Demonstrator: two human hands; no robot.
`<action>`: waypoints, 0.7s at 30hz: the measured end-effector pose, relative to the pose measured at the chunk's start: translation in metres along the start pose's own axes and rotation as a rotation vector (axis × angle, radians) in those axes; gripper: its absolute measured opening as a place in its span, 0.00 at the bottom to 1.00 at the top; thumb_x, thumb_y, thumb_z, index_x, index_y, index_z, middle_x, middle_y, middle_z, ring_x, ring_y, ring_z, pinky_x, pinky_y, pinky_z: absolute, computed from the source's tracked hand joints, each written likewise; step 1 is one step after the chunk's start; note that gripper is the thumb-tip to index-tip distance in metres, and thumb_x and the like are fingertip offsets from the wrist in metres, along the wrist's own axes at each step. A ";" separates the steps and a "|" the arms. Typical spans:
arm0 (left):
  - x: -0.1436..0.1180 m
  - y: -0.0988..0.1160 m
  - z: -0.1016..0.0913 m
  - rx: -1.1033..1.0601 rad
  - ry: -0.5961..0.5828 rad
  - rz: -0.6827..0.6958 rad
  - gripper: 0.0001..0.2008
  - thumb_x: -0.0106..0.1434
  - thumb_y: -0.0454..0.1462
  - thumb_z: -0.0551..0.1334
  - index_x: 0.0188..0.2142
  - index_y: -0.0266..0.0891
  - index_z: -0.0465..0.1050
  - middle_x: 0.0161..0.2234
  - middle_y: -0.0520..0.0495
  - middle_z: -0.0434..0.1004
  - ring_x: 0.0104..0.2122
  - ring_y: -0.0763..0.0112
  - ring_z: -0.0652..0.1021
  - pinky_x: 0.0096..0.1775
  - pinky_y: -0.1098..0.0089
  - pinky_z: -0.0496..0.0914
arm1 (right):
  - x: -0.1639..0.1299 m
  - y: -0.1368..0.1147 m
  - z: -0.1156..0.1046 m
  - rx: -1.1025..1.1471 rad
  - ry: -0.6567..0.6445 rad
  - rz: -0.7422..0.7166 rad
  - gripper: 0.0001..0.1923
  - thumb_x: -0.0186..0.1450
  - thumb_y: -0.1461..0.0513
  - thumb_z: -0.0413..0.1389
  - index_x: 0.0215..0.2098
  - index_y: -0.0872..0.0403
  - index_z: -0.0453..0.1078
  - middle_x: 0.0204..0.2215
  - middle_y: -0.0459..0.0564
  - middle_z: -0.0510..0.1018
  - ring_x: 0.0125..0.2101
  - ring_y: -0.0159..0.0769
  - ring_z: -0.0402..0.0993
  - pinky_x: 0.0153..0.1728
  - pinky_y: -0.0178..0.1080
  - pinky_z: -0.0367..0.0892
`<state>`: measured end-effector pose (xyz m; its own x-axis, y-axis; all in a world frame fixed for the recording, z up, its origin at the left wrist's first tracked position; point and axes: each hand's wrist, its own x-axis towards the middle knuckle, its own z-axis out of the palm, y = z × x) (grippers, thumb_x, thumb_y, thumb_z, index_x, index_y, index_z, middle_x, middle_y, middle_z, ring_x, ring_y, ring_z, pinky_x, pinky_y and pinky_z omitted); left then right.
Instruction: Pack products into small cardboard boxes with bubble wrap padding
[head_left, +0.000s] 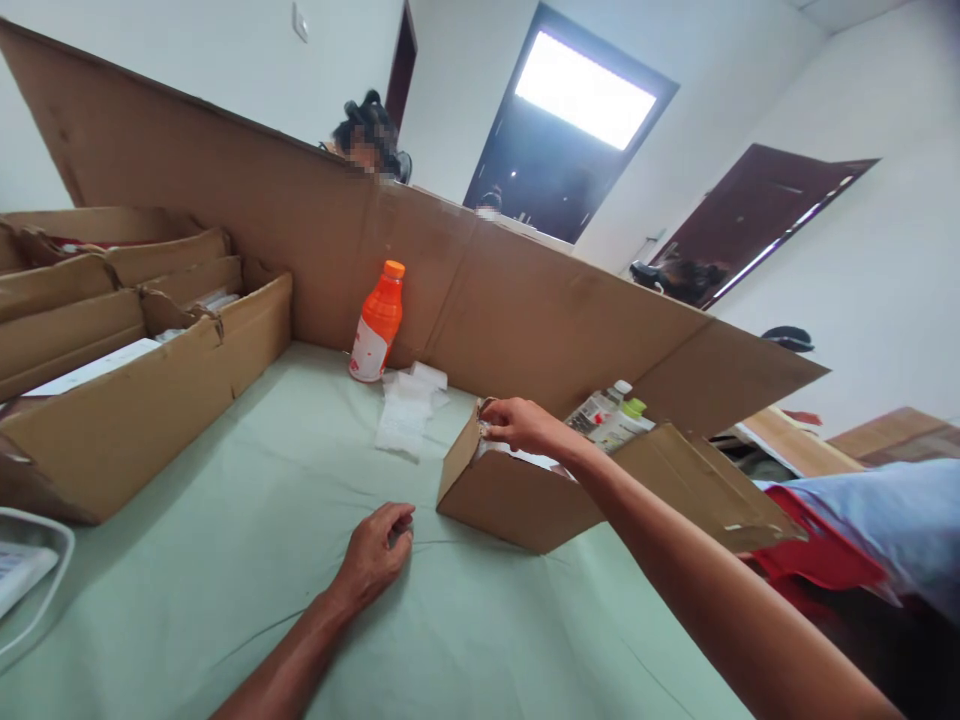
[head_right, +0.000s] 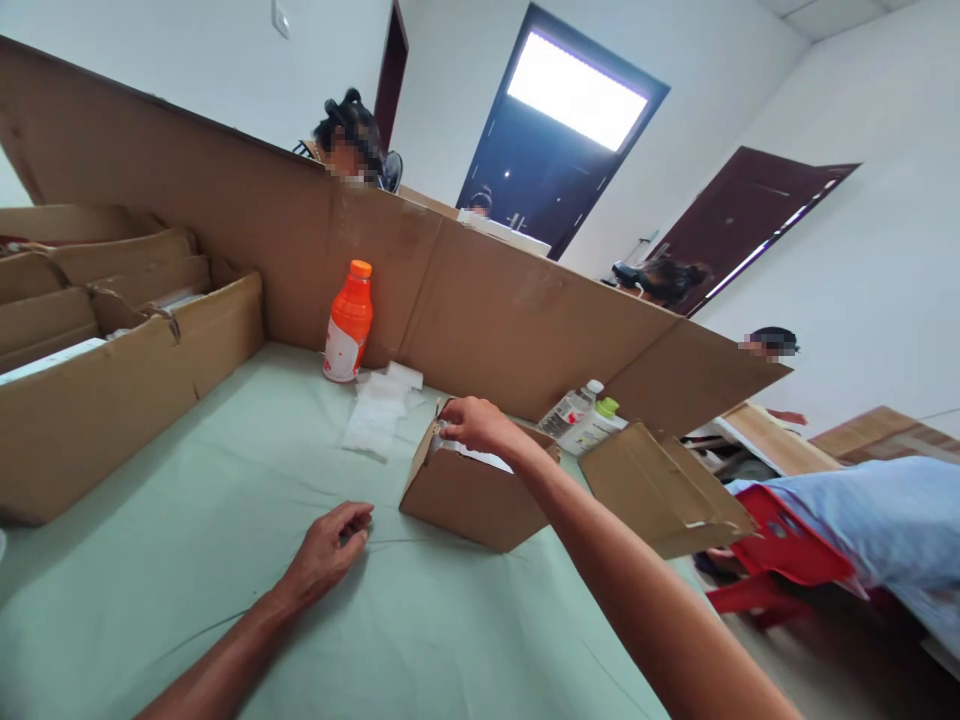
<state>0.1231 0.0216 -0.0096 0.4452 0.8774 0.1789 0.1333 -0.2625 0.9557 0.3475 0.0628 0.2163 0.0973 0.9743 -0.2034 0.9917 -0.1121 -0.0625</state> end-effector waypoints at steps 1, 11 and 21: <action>0.000 0.000 0.000 -0.003 0.000 0.000 0.16 0.57 0.35 0.57 0.44 0.39 0.76 0.38 0.45 0.81 0.37 0.65 0.79 0.37 0.68 0.71 | 0.002 0.001 0.003 -0.005 0.006 -0.005 0.10 0.61 0.61 0.58 0.40 0.52 0.79 0.32 0.46 0.82 0.27 0.32 0.75 0.28 0.31 0.61; -0.002 0.000 0.000 -0.048 0.018 -0.013 0.17 0.55 0.36 0.59 0.44 0.37 0.77 0.38 0.43 0.82 0.37 0.64 0.80 0.38 0.67 0.73 | -0.006 0.007 0.009 0.025 0.160 -0.005 0.11 0.63 0.60 0.58 0.43 0.50 0.79 0.36 0.47 0.83 0.38 0.39 0.77 0.34 0.34 0.63; -0.013 0.039 -0.015 -0.125 0.209 -0.155 0.22 0.60 0.43 0.60 0.53 0.38 0.72 0.49 0.40 0.78 0.47 0.60 0.79 0.45 0.63 0.74 | -0.170 0.105 0.097 0.591 1.084 0.280 0.20 0.63 0.50 0.57 0.48 0.51 0.73 0.50 0.56 0.77 0.44 0.44 0.77 0.44 0.44 0.71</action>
<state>0.1094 0.0058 0.0292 0.2343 0.9703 0.0602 0.0695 -0.0785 0.9945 0.4266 -0.1334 0.1496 0.5932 0.5312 0.6049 0.7648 -0.1370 -0.6296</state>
